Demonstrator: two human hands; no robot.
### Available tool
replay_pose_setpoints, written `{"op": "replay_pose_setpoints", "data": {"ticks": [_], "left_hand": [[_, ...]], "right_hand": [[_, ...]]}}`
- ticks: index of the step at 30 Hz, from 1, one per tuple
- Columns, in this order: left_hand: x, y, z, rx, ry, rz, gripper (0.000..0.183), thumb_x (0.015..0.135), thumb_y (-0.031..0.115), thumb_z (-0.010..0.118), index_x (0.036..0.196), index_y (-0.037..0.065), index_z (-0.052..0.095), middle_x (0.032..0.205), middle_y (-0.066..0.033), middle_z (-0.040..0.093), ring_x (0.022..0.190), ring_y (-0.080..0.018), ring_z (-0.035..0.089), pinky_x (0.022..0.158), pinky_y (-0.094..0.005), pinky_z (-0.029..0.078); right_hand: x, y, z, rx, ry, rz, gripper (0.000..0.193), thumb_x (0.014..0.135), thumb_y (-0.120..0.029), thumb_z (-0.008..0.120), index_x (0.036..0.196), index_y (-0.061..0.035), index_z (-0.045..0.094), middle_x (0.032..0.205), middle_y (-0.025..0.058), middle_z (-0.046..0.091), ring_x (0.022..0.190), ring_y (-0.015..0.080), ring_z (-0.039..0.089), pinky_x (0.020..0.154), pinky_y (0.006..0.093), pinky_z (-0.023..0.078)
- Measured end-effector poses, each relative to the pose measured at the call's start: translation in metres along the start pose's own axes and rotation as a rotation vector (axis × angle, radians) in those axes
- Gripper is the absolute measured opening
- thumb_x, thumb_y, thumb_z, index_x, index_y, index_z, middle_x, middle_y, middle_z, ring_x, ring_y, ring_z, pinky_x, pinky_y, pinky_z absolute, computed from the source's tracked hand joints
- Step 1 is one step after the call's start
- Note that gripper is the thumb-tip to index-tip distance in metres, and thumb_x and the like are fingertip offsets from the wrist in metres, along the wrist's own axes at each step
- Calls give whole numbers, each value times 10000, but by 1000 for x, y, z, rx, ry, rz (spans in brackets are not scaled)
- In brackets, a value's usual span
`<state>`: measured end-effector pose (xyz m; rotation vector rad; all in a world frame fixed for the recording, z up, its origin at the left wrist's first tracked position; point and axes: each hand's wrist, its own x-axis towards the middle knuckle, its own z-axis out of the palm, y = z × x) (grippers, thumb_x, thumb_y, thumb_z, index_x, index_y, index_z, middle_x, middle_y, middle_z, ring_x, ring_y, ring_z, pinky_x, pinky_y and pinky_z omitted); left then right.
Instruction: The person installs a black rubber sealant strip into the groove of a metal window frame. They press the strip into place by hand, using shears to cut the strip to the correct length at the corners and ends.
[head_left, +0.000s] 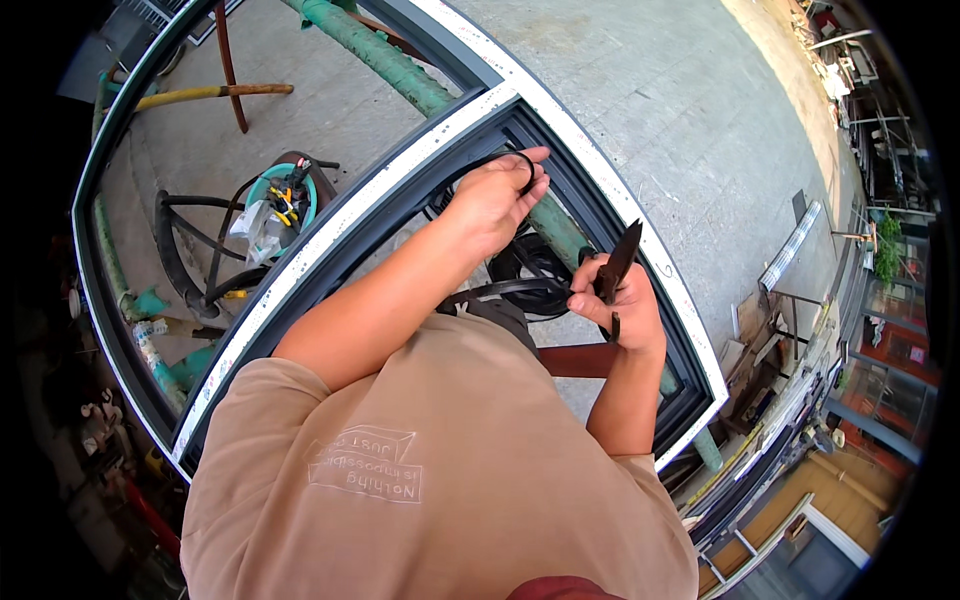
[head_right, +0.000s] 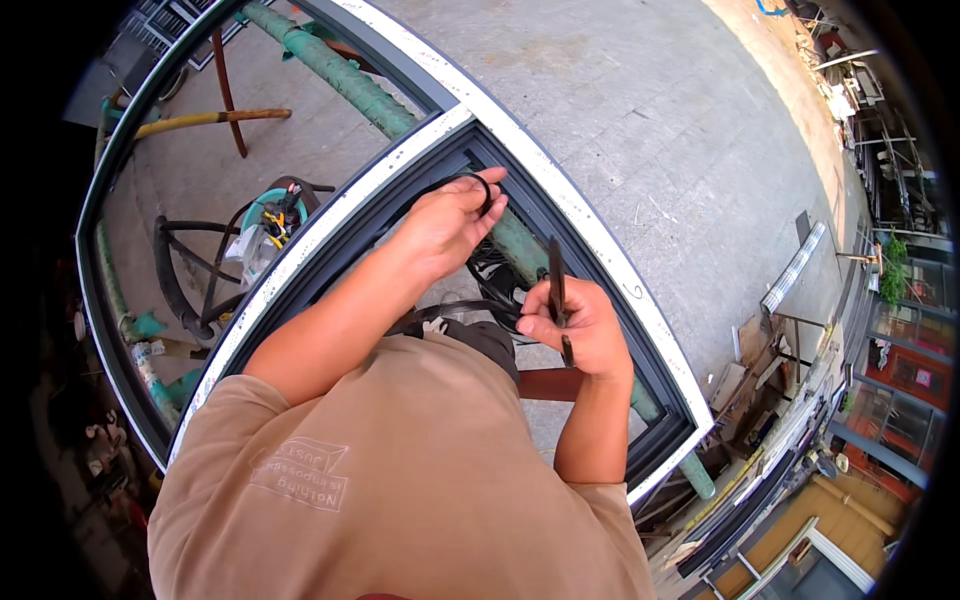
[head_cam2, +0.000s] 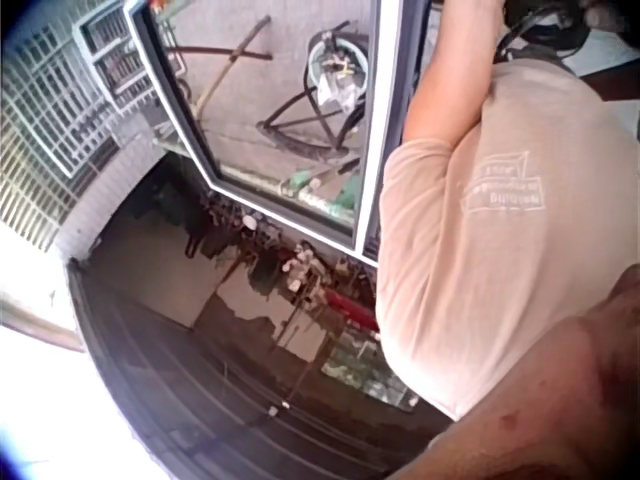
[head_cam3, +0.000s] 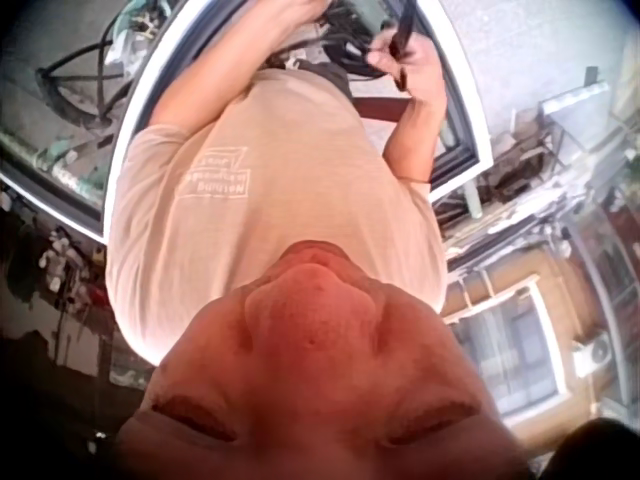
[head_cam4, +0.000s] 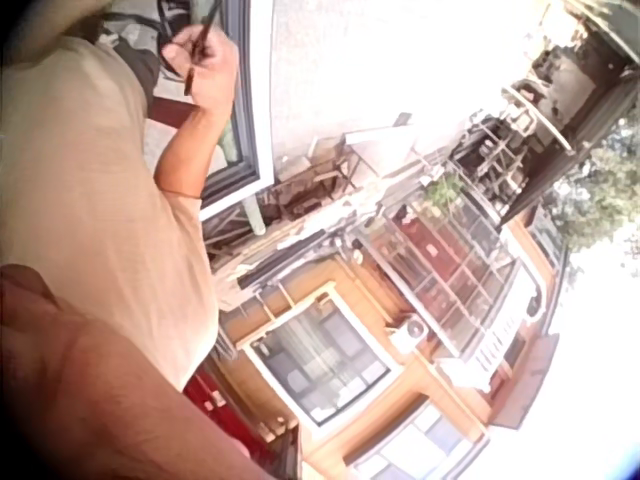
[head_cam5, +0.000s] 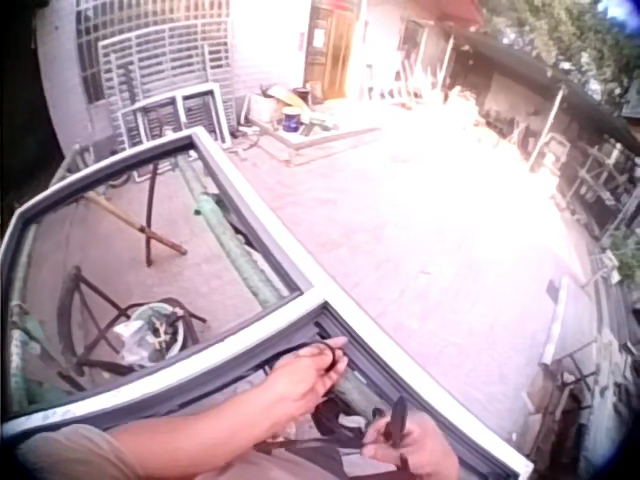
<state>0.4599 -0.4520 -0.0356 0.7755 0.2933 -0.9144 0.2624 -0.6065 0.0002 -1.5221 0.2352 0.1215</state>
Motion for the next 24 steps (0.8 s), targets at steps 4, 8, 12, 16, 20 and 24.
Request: {"op": "replay_pose_setpoints", "data": {"ticks": [4,8,12,16,20,24], "left_hand": [[-2,7,-2,86,17,-50,145,1115,28,568,1251,21,619,1268,-67,643,1107,-172,649,950,-297,560],[-5,12,0,158,26,-67,161,1134,60,533,1282,63,596,1151,-36,647,1068,-161,687,762,-260,508],[-11,16,2,127,-18,-73,160,1144,50,495,1281,64,576,1133,-40,640,1091,-160,692,647,-232,457],[-23,22,9,54,-26,-98,171,1142,31,485,1295,61,555,1137,-52,625,1103,-163,682,621,-213,452],[-23,19,10,-15,-43,-122,173,1137,17,485,1293,55,552,1149,-71,620,1118,-175,670,619,-207,465],[-26,24,11,-91,-30,-139,168,1137,11,482,1286,50,548,1154,-92,618,1130,-192,661,635,-211,495]], "right_hand": [[2,4,11,-242,-98,4,193,903,-74,906,956,-4,734,817,-37,630,725,65,528,658,261,430],[-4,32,20,80,-29,89,204,955,-122,882,1081,-6,772,884,-32,696,782,65,605,693,253,486],[2,42,35,84,247,41,251,985,-108,847,1195,10,773,944,8,745,797,81,648,708,251,526],[38,34,66,207,513,-99,182,1037,-85,768,1186,10,724,1294,142,775,807,81,688,730,245,576],[71,41,94,253,627,-141,139,1010,-39,772,1088,12,669,1091,77,765,767,74,670,684,243,557],[81,47,103,103,738,-146,190,959,-52,825,1042,-10,659,827,-32,657,706,35,582,639,222,465]]}}
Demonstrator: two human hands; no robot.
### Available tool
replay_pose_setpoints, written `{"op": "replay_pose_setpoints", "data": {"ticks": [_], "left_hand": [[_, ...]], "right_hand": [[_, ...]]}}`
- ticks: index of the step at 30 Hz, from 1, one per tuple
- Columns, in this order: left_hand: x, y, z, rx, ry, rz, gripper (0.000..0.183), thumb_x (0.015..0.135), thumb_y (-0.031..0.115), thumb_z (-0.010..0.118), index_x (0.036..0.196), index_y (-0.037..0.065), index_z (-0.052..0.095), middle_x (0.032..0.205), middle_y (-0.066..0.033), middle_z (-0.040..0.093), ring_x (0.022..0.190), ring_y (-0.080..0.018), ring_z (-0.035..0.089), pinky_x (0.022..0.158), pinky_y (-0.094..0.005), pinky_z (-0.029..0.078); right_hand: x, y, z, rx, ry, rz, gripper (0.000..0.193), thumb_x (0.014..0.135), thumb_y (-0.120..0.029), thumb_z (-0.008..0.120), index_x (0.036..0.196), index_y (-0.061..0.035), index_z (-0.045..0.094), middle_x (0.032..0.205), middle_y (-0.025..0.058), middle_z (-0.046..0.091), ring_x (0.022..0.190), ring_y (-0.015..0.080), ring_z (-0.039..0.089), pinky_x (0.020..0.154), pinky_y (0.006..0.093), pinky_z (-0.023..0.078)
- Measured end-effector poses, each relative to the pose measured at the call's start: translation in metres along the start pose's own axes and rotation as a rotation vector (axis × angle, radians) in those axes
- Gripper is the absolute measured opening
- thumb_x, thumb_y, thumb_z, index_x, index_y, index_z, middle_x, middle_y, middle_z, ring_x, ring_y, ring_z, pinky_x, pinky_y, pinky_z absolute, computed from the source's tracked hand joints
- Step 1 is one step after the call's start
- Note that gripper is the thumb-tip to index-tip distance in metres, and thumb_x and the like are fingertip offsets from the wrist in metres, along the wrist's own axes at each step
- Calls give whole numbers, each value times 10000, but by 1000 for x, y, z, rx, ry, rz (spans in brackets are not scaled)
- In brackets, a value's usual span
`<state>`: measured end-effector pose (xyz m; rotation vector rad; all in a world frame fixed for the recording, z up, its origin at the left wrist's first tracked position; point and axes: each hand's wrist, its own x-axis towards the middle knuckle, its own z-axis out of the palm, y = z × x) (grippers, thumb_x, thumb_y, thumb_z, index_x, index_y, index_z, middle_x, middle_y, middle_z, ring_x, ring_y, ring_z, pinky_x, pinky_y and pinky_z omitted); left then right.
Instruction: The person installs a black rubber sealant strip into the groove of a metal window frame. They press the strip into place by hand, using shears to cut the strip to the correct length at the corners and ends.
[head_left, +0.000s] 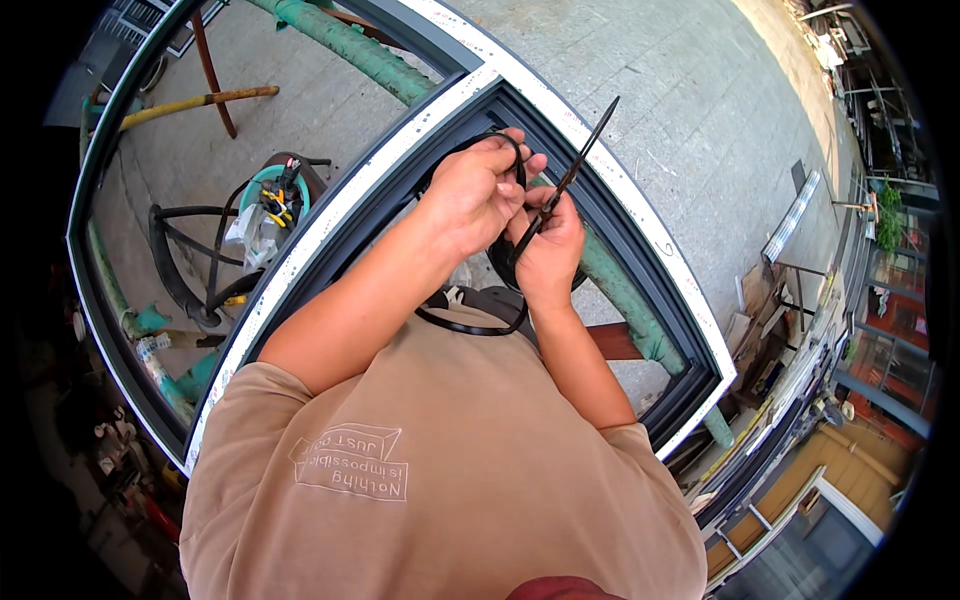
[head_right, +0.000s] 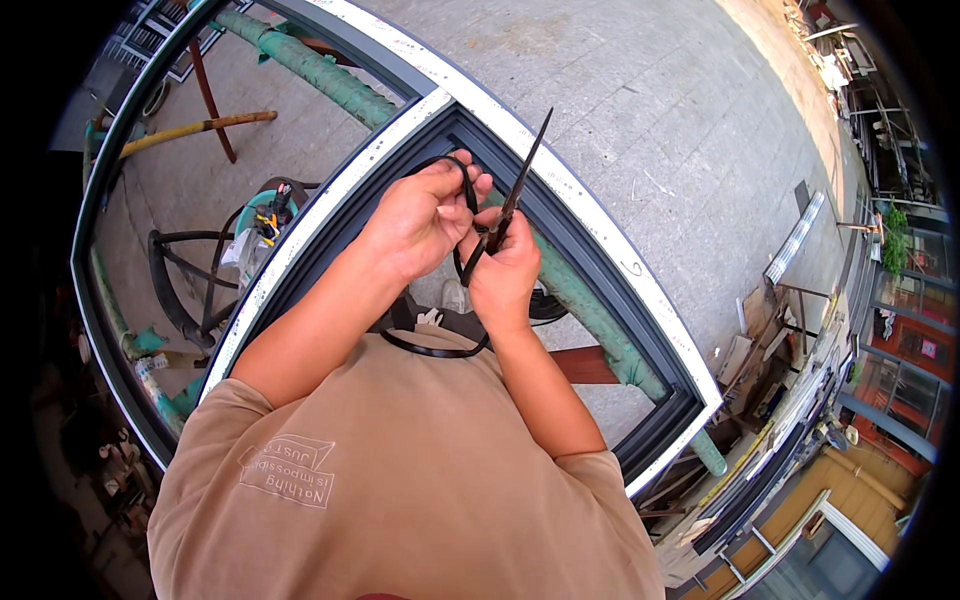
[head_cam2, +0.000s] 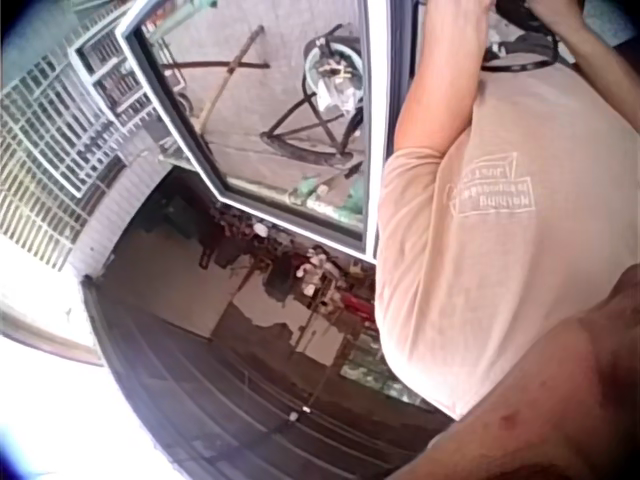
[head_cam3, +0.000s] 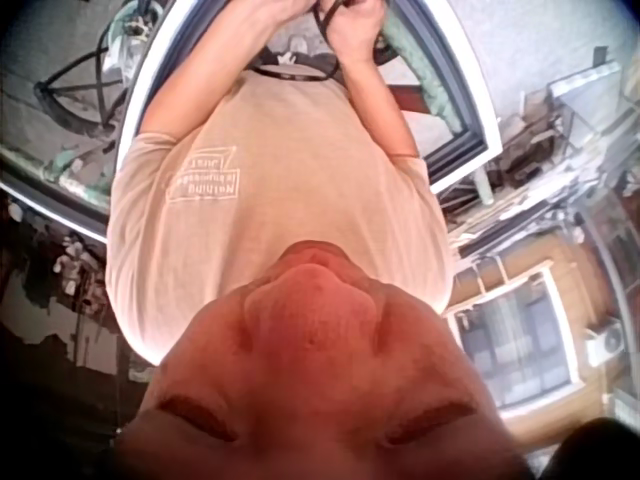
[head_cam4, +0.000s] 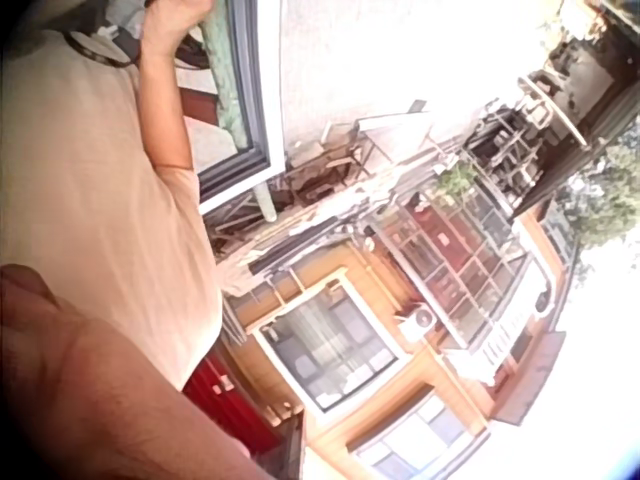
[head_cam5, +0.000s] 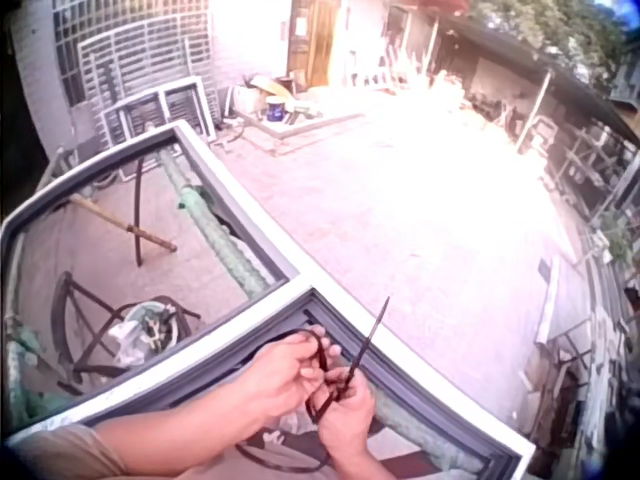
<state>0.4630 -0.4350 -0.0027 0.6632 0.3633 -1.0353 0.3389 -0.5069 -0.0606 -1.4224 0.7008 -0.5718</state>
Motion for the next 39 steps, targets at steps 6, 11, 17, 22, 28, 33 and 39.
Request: {"op": "replay_pose_setpoints", "data": {"ticks": [6,11,17,22,28,33,39], "left_hand": [[14,-10,-19,-42,-6,38,192,1134,16,458,1313,30,527,1142,-106,631,1060,-202,692,713,-265,557],[22,-12,-13,-64,22,90,165,1187,124,448,1256,44,575,1157,-100,681,1113,-201,722,833,-256,601],[36,-19,-13,-66,154,39,213,1148,238,622,1150,36,688,1017,-50,722,959,-177,756,730,-266,611],[48,-27,-9,-97,199,84,271,1161,277,589,1007,85,703,918,-13,789,707,-101,730,570,-220,550],[58,-29,-4,-177,242,92,265,1154,272,584,1063,56,708,935,-48,797,731,-146,746,623,-268,593],[57,-23,1,-183,270,87,268,1148,250,574,1079,26,704,1000,-85,798,826,-173,769,683,-286,608],[55,-15,11,-291,365,22,181,1104,235,674,1072,76,754,976,-19,766,879,-158,718,810,-314,579]], "right_hand": [[3,-26,-2,-287,154,-194,178,931,-73,848,991,-1,696,761,-10,649,679,53,544,624,257,462],[28,-54,3,-426,123,-229,153,934,-79,843,975,23,736,756,29,696,692,63,590,659,271,510],[39,-84,12,-767,124,-216,164,884,-123,856,946,10,782,769,123,780,703,199,767,687,339,577],[63,-93,24,-953,67,-278,227,847,-250,877,938,-51,817,843,145,812,777,342,803,740,425,614],[70,-90,29,-1103,72,-317,238,863,-266,857,945,-46,819,828,145,800,763,341,790,735,425,603],[77,-92,32,-1132,54,-321,245,886,-262,841,944,-26,812,818,149,789,760,335,783,728,415,593],[77,-92,37,-1179,20,-345,264,888,-274,847,981,-29,818,834,147,796,769,340,782,737,415,594]]}}
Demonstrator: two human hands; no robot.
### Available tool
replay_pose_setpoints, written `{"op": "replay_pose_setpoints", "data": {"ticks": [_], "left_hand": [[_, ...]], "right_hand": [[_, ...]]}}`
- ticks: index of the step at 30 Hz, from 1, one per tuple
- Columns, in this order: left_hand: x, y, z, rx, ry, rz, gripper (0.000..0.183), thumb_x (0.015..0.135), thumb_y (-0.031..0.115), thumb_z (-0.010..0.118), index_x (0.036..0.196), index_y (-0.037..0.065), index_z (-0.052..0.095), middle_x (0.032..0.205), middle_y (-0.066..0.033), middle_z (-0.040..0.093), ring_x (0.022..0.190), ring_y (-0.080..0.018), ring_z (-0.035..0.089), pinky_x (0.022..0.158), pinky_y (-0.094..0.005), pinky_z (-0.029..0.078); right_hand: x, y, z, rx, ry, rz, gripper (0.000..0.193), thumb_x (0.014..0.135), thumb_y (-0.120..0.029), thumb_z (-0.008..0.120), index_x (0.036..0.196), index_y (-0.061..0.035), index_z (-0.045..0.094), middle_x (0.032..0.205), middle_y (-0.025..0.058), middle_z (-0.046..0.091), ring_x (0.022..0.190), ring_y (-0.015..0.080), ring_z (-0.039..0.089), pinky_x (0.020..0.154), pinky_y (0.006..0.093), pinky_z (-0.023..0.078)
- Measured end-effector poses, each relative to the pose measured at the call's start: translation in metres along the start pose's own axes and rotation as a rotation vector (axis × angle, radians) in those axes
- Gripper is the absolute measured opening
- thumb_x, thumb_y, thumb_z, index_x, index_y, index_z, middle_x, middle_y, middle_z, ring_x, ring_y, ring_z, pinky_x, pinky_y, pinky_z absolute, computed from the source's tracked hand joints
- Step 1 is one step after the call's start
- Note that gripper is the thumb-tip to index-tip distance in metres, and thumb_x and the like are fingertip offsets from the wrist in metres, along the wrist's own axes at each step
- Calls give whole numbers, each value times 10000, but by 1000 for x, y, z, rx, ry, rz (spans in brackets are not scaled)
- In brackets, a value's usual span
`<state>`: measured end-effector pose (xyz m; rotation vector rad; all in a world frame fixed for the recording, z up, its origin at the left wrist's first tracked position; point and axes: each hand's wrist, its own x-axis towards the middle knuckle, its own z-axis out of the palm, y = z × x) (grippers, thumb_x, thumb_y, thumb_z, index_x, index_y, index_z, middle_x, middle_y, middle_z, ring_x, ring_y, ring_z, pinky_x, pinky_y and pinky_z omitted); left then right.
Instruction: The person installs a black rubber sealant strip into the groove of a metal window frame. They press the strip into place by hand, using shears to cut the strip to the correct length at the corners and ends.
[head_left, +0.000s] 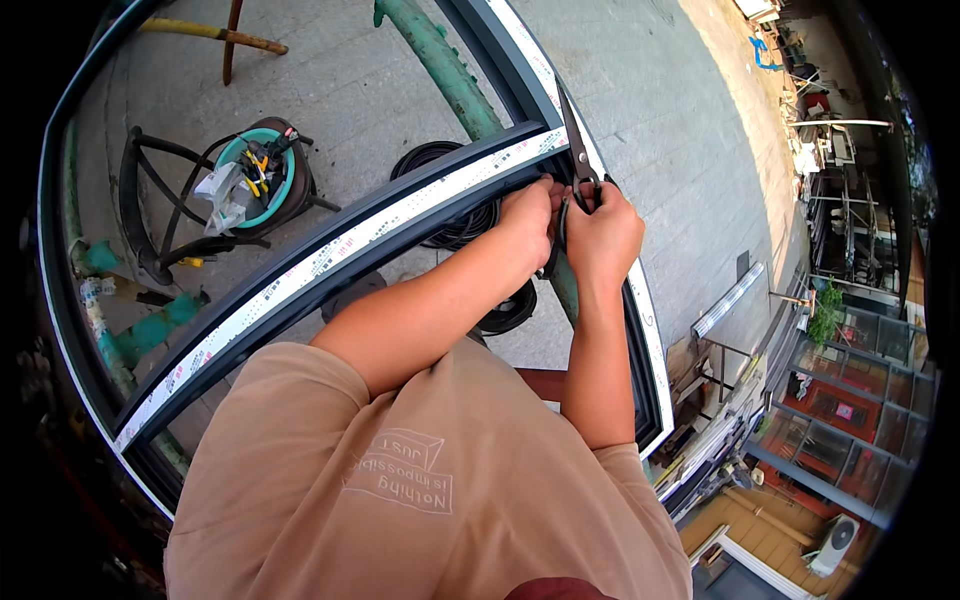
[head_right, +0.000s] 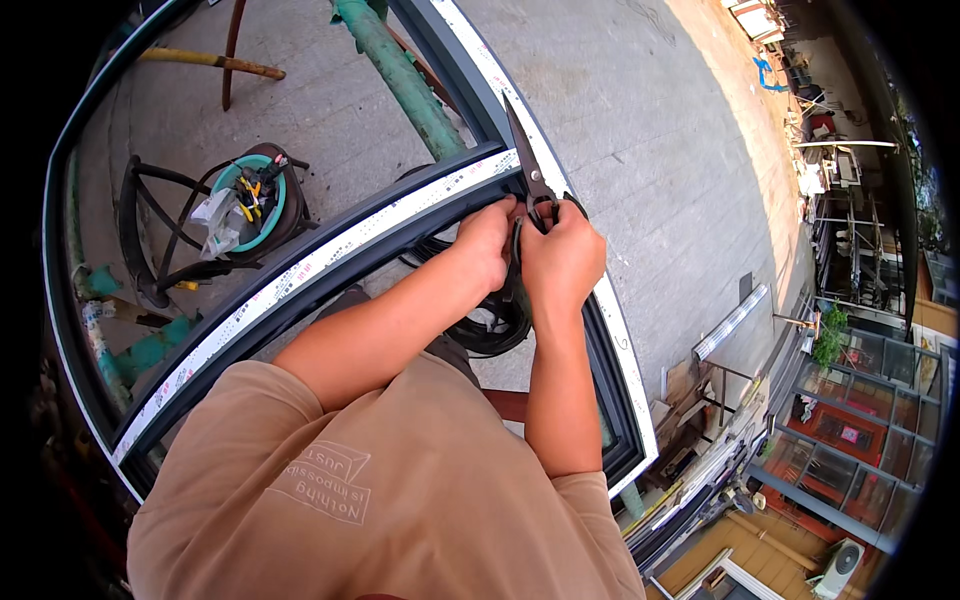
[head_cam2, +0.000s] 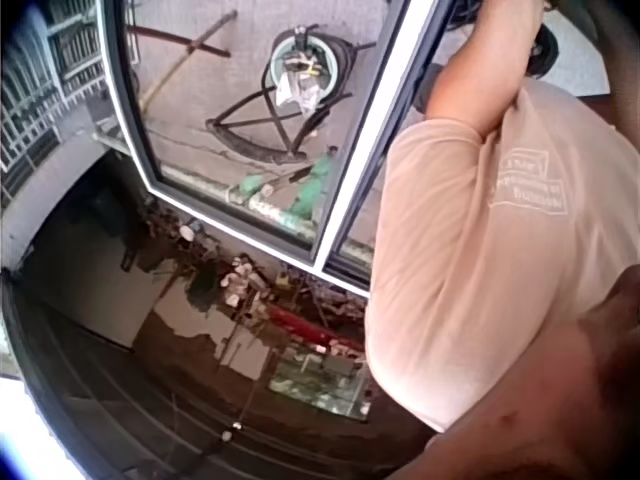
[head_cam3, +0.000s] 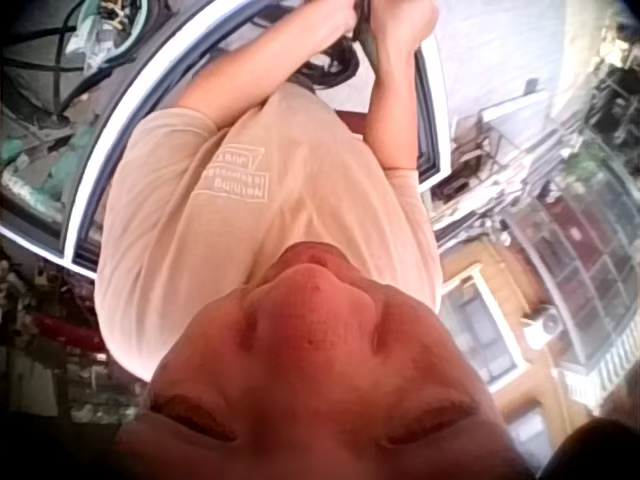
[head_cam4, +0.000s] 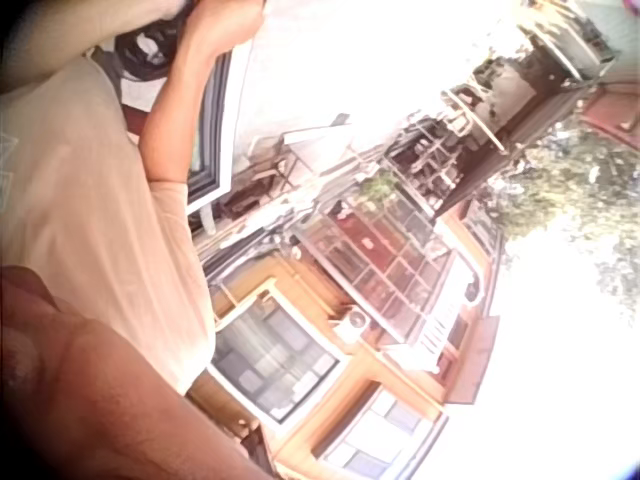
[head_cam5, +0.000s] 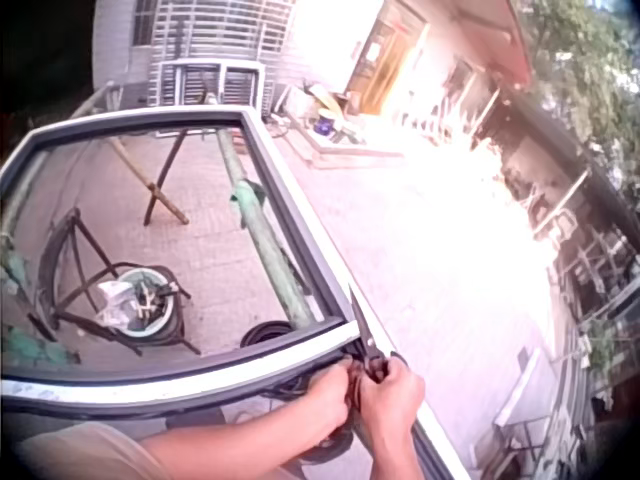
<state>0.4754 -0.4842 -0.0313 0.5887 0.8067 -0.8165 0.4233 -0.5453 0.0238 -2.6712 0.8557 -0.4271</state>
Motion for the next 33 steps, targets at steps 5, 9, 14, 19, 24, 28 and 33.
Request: {"op": "replay_pose_setpoints", "data": {"ticks": [5,9,14,19,24,28,33], "left_hand": [[3,-1,-3,-23,-19,-28,158,1101,247,684,1059,112,755,970,13,767,883,-124,715,799,-303,569],[5,0,-4,23,-10,-52,147,1097,257,690,1040,141,760,964,39,771,859,-113,706,779,-293,545],[8,-1,-6,17,-3,-52,144,1097,256,688,1040,145,761,960,43,773,861,-110,707,774,-292,541],[10,0,-12,38,-80,-31,153,1105,238,665,1064,130,766,967,33,774,855,-114,713,754,-282,544],[-3,4,-44,387,-256,170,233,1092,190,636,1232,49,758,989,-25,777,829,-126,728,716,-270,543],[-37,26,-63,1055,-201,757,288,1052,158,661,1290,7,724,916,-102,778,796,-223,767,726,-375,585],[-42,37,-58,1512,-120,1193,382,1002,163,701,1358,24,705,873,-186,778,829,-401,770,792,-491,618]], "right_hand": [[-1,1,0,15,-15,22,270,888,-270,861,988,-23,816,838,149,797,741,307,771,729,396,588],[-1,4,2,37,-5,10,272,893,-272,870,982,-21,810,825,146,792,728,272,767,721,380,582],[-2,2,1,36,-9,-4,274,902,-274,867,974,-19,803,806,140,783,726,270,767,715,380,579],[-2,4,3,43,6,-15,270,908,-272,863,970,-18,797,808,138,782,726,271,766,712,383,578],[-3,0,1,35,-19,50,189,849,-251,847,951,-96,814,862,131,810,825,359,798,756,435,616],[-2,2,3,28,-19,49,188,843,-244,849,948,-92,814,864,134,810,821,358,798,755,437,618],[-1,2,4,11,-2,12,185,828,-231,853,931,-85,808,861,153,806,801,367,792,752,444,621]]}}
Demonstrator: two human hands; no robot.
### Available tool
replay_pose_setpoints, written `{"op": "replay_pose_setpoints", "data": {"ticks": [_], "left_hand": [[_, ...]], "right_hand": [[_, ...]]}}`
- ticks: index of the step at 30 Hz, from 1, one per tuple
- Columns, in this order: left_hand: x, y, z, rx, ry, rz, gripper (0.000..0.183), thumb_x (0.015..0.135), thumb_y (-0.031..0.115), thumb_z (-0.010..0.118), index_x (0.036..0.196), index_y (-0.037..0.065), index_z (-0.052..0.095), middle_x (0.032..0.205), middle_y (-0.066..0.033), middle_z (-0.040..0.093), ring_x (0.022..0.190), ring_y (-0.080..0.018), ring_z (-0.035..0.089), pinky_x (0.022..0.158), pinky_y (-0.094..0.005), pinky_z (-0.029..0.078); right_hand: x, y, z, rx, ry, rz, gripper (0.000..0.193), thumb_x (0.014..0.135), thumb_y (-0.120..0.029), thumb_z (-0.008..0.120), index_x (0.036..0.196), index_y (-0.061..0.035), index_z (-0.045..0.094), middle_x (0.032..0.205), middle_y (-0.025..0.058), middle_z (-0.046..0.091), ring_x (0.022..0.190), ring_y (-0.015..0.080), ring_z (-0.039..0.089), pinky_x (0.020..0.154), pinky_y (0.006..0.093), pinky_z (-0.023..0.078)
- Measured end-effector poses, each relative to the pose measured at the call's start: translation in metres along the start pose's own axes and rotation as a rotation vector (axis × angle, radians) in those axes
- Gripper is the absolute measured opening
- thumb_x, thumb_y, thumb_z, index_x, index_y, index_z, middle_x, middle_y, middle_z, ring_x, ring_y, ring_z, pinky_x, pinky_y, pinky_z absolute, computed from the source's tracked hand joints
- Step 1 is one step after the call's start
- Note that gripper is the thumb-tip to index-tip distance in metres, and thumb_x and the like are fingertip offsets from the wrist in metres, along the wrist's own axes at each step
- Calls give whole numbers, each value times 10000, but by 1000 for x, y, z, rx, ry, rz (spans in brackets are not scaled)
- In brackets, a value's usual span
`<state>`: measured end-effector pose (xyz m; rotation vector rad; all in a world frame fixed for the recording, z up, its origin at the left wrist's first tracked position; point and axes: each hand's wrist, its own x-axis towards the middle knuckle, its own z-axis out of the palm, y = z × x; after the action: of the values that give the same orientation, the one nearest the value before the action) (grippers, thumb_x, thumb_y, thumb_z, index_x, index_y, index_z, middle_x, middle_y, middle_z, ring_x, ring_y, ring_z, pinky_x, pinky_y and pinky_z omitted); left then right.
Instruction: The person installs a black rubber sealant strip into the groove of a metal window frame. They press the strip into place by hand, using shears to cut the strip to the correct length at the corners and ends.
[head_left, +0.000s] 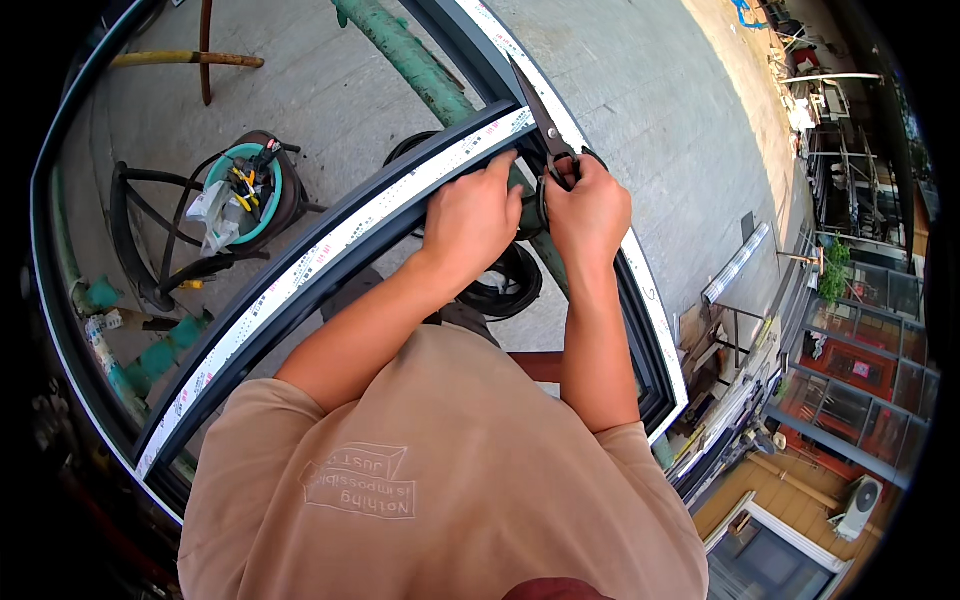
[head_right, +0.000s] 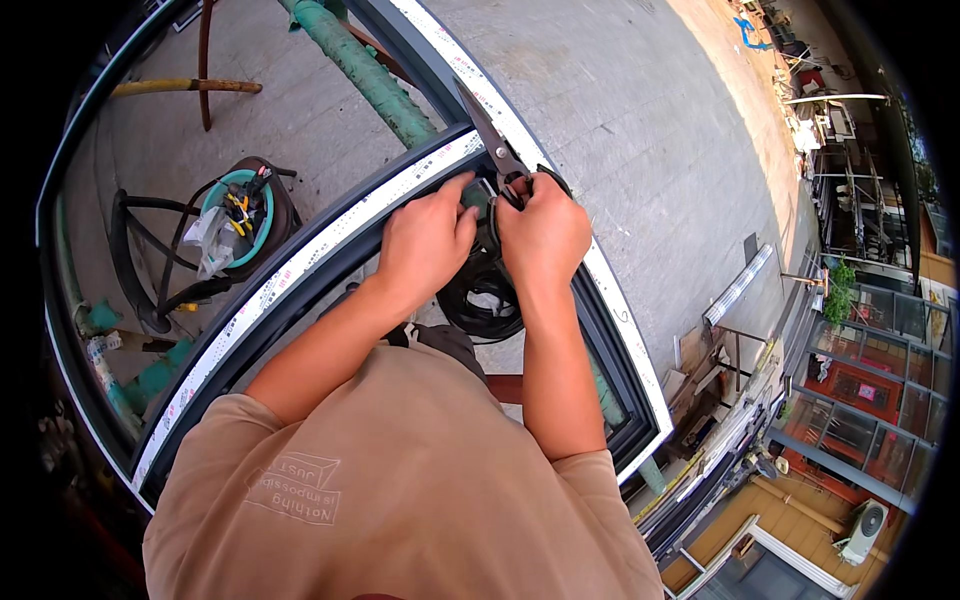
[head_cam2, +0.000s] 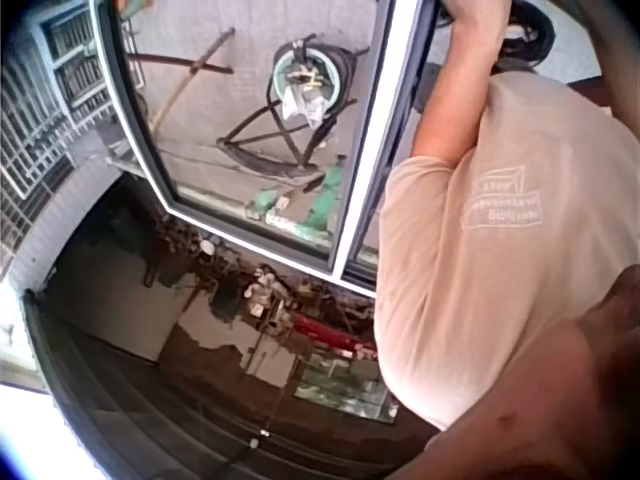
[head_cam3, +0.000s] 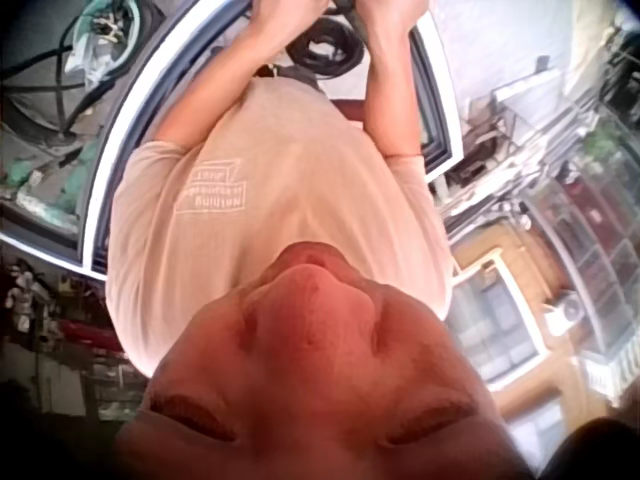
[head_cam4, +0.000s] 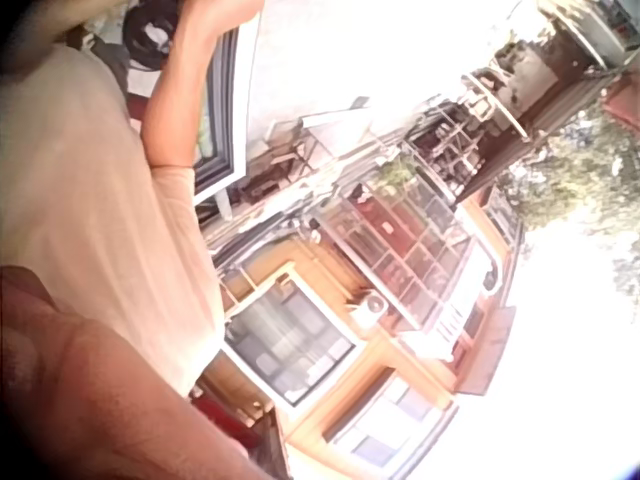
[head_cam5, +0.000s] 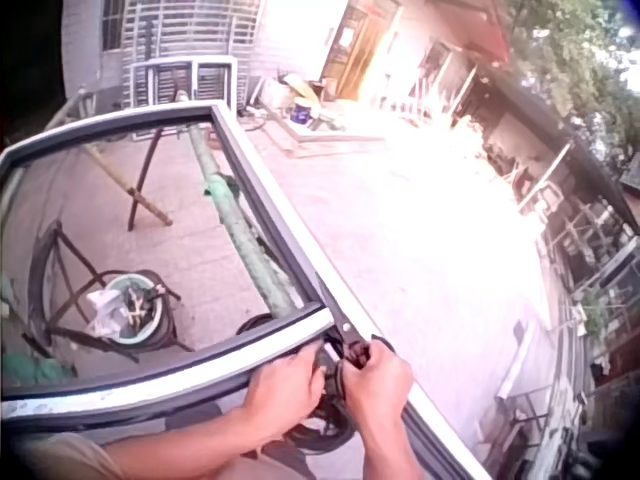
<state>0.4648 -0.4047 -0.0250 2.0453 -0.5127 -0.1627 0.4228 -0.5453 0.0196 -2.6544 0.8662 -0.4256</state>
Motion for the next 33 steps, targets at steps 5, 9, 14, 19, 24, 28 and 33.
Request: {"op": "replay_pose_setpoints", "data": {"ticks": [5,9,14,19,24,28,33], "left_hand": [[9,3,5,221,-10,73,422,987,178,725,1384,36,707,905,-231,786,813,-438,773,760,-530,628],[18,1,23,273,101,102,375,980,189,733,1334,66,730,912,-231,791,813,-434,783,756,-525,639],[19,-3,33,285,120,70,311,987,214,730,1281,114,747,929,-196,806,811,-417,790,740,-520,644],[18,-7,35,315,173,78,256,988,228,729,1223,136,772,913,-168,813,772,-406,789,704,-526,646],[26,-14,49,432,204,104,177,990,241,720,1108,136,798,869,-151,803,728,-387,785,656,-522,643],[30,-15,56,467,203,74,160,995,249,715,1082,140,793,843,-138,793,733,-383,783,651,-514,640],[30,-10,57,449,196,35,148,999,252,712,1075,154,792,868,-150,799,759,-395,786,671,-528,640]], "right_hand": [[2,5,-2,-37,20,-8,185,815,-230,857,934,-96,807,867,163,803,822,383,790,761,461,622],[3,7,-4,-67,-1,-17,211,869,-279,845,970,-94,823,881,130,814,826,340,795,759,433,613],[3,11,-2,-12,8,-24,188,815,-245,861,935,-110,808,859,155,801,829,380,788,758,474,618],[3,12,-3,-9,1,-35,173,823,-239,854,934,-114,809,857,153,801,830,385,787,758,478,618],[2,15,-3,7,5,-70,165,825,-238,849,934,-120,810,860,150,803,830,385,787,754,481,618],[3,15,-5,-29,-36,-70,197,873,-279,846,985,-118,833,903,113,825,851,330,801,767,432,619],[2,19,-3,13,6,-93,150,825,-235,837,930,-131,811,852,153,800,825,382,789,750,481,617]]}}
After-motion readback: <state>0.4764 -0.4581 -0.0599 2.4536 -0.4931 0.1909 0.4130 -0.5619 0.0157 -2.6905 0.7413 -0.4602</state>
